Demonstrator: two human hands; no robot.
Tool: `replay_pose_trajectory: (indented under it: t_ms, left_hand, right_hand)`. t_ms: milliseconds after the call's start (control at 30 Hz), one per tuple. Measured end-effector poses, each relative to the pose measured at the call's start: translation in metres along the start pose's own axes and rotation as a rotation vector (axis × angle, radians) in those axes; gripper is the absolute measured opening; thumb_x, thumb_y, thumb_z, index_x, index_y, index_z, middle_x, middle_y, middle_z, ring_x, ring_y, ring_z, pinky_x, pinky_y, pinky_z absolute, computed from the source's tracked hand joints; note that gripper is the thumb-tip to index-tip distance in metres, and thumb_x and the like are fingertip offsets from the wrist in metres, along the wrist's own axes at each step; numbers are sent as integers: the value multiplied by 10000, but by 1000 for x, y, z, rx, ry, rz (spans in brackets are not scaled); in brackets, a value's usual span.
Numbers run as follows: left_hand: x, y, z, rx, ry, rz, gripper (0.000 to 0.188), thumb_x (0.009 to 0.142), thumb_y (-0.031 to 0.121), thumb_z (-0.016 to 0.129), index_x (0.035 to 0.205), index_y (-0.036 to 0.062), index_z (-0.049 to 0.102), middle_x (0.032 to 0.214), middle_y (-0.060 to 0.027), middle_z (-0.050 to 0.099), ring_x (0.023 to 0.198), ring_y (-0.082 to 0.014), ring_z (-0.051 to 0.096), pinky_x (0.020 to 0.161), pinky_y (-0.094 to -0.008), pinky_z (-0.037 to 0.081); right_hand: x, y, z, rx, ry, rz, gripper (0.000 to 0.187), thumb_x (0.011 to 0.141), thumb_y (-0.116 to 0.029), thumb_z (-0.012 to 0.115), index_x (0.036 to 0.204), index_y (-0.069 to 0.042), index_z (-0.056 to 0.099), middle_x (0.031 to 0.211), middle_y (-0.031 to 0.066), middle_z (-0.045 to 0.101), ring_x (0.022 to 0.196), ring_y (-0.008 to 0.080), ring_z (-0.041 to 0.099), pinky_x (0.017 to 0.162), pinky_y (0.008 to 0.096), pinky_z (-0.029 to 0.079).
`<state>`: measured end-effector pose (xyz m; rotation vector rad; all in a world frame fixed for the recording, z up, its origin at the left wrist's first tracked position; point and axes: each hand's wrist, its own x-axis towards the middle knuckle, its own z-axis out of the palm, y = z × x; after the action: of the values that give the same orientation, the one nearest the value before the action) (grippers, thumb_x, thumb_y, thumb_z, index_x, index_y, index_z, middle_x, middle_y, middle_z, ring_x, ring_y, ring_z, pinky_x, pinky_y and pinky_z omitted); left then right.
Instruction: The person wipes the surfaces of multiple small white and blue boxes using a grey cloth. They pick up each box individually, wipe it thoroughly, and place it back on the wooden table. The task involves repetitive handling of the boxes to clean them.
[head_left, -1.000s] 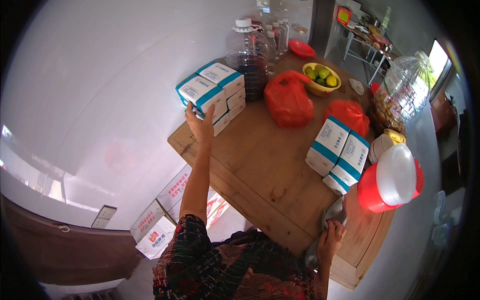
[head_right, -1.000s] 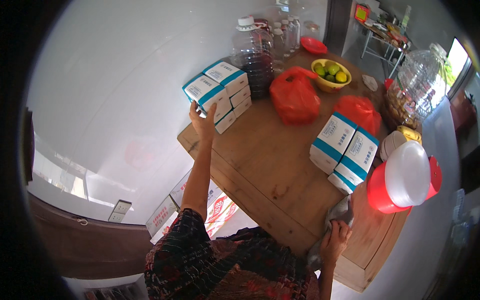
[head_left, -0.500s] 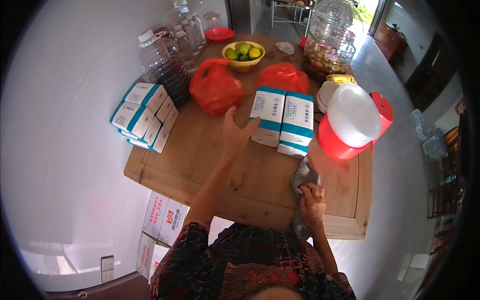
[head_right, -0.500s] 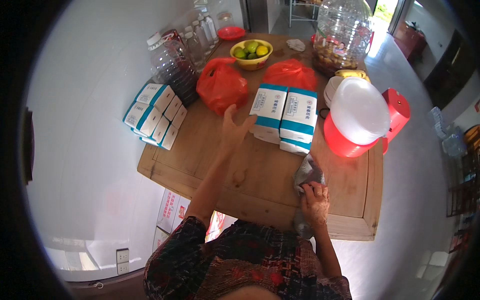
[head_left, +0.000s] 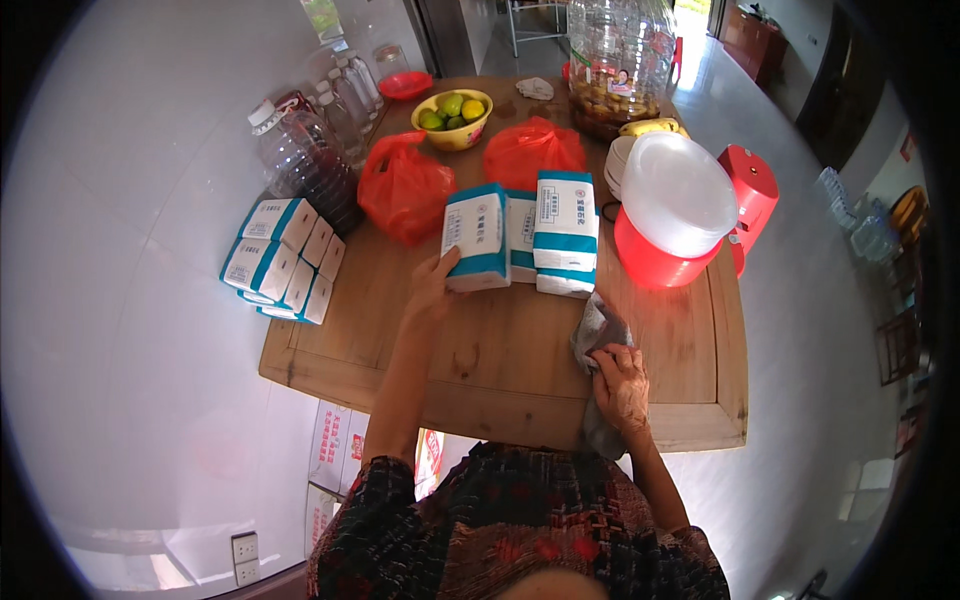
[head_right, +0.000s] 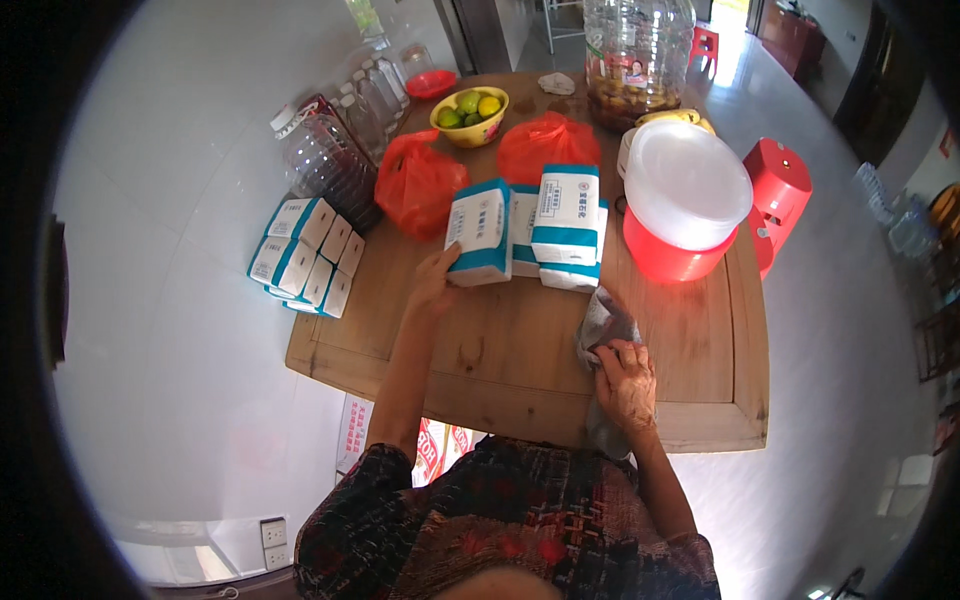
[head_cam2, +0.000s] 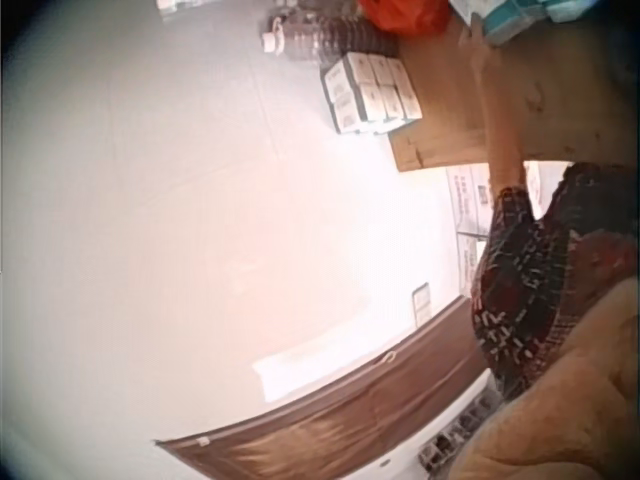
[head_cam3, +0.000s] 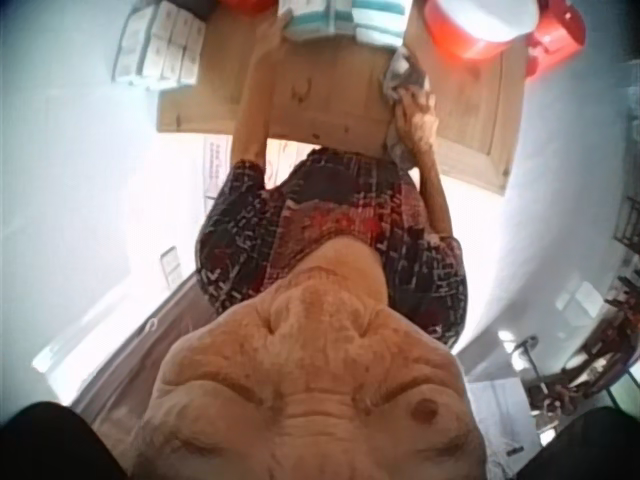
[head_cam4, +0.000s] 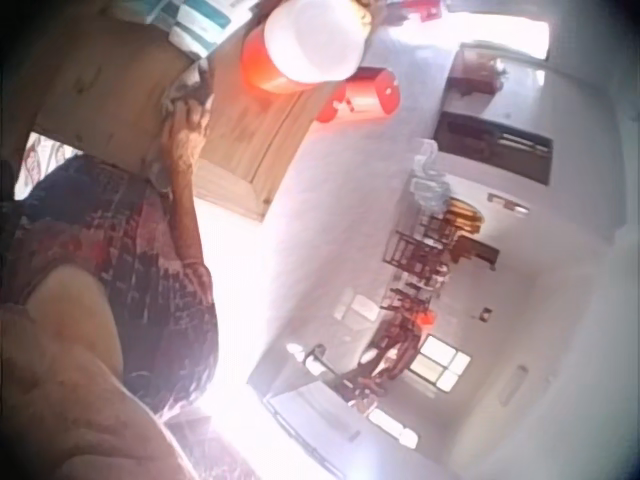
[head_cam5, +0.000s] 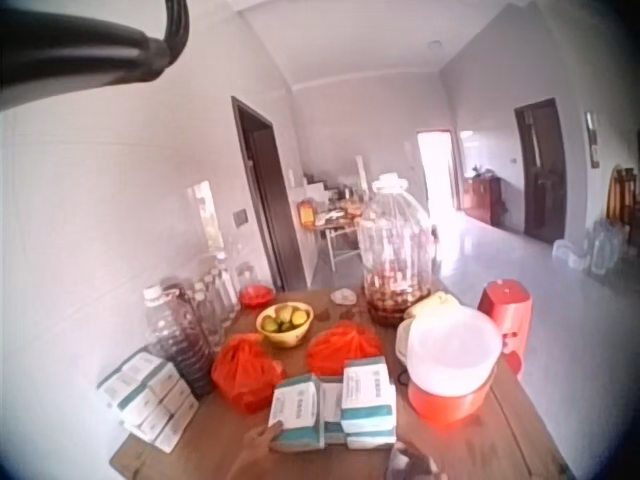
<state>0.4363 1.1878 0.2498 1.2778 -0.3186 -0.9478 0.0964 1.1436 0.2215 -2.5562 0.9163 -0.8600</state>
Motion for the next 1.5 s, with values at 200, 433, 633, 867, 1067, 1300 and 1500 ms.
replay_pose_trajectory:
  t_ms: [200,433,633,867,1067,1300,1500]
  left_hand:
    - [-90,-39,-39,74,-200,27,384,900,180,595,1179,-79,547,1094,-130,619,985,-179,589,868,-288,459]
    - [-156,-75,44,232,-367,73,399,913,177,581,1249,-30,526,1138,-77,610,1044,-155,563,911,-276,433]
    - [-138,-96,109,530,-335,234,388,906,146,560,1252,-19,501,1149,-118,566,1058,-195,524,921,-298,407]
    - [-147,-123,88,541,-463,474,769,681,274,721,1306,-15,380,1211,-211,456,1155,-338,436,984,-427,331]
    - [-160,-129,105,1069,-163,632,895,546,338,811,1264,3,394,1119,-186,499,1088,-361,453,953,-451,331]
    - [-162,-123,110,1053,-176,692,962,510,373,841,1275,12,383,1166,-152,498,1128,-333,432,974,-441,294]
    - [-158,-133,107,1032,-159,704,947,538,345,836,1292,16,369,1188,-160,489,1140,-347,425,983,-458,287]
  right_hand:
    - [1,10,8,-63,245,148,236,763,-64,582,997,-72,603,977,136,557,927,342,515,804,457,427]
    - [9,48,-13,543,650,529,270,934,-203,517,1034,49,527,755,102,521,699,189,450,617,347,400]
    - [8,3,-39,27,453,-41,237,816,-104,582,1045,-46,601,900,114,567,808,252,554,678,349,452]
    - [8,-26,-24,22,27,-108,296,767,-168,636,1061,-131,633,1225,59,527,1161,258,447,918,486,328]
    - [16,-22,-19,16,8,-55,309,775,-179,631,1081,-143,631,1269,45,514,1207,269,416,931,519,301]
    - [42,17,-13,-293,161,153,367,767,-169,625,1132,-159,584,1208,66,533,1189,276,445,859,524,366]
    - [41,7,-19,-203,-12,-148,348,782,-175,615,1126,-136,580,1218,62,531,1207,278,446,907,495,360]
